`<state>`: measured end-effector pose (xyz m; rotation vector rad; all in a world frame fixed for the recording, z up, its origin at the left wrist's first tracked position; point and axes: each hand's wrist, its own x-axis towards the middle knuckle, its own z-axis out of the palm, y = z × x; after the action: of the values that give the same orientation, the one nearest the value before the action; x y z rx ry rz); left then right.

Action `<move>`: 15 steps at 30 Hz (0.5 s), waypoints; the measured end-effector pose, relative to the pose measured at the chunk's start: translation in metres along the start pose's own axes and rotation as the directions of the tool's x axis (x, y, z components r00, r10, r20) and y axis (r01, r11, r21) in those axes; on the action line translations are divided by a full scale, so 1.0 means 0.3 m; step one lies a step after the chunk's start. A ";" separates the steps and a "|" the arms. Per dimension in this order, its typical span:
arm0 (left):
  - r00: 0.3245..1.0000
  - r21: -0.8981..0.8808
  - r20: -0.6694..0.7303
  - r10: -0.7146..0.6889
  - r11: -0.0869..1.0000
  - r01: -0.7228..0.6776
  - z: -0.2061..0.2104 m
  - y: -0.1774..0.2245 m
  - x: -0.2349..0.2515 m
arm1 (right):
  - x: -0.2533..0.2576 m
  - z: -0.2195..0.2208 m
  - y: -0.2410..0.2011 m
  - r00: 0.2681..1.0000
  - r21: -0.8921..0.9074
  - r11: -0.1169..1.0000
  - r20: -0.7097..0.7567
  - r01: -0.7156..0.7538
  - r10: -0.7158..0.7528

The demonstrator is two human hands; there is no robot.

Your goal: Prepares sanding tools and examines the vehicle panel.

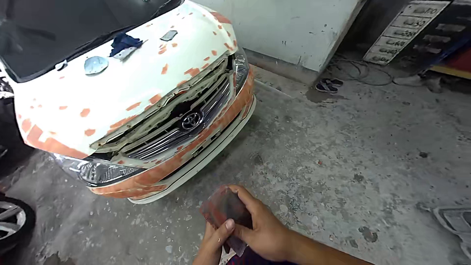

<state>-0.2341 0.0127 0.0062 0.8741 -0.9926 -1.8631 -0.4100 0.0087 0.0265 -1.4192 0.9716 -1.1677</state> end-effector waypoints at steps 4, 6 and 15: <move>0.995 -0.332 -0.075 -0.067 0.943 0.038 0.087 -0.028 0.095 | -0.030 -0.213 0.059 0.941 0.133 0.991 -0.336 0.004 0.041; 0.985 -0.442 -0.096 -0.146 0.893 0.089 0.110 -0.012 0.137 | -0.060 -0.341 0.069 0.831 0.082 0.996 -0.556 0.019 0.030; 0.994 0.520 -0.011 0.109 0.850 -0.088 0.285 0.046 0.405 | -0.063 -0.531 0.047 0.768 0.384 0.876 -0.640 0.293 0.025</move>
<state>-0.3518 -0.0750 0.0334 1.1416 -1.5252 -1.4974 -0.5694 -0.0082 0.0124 -0.7056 0.9383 -1.9191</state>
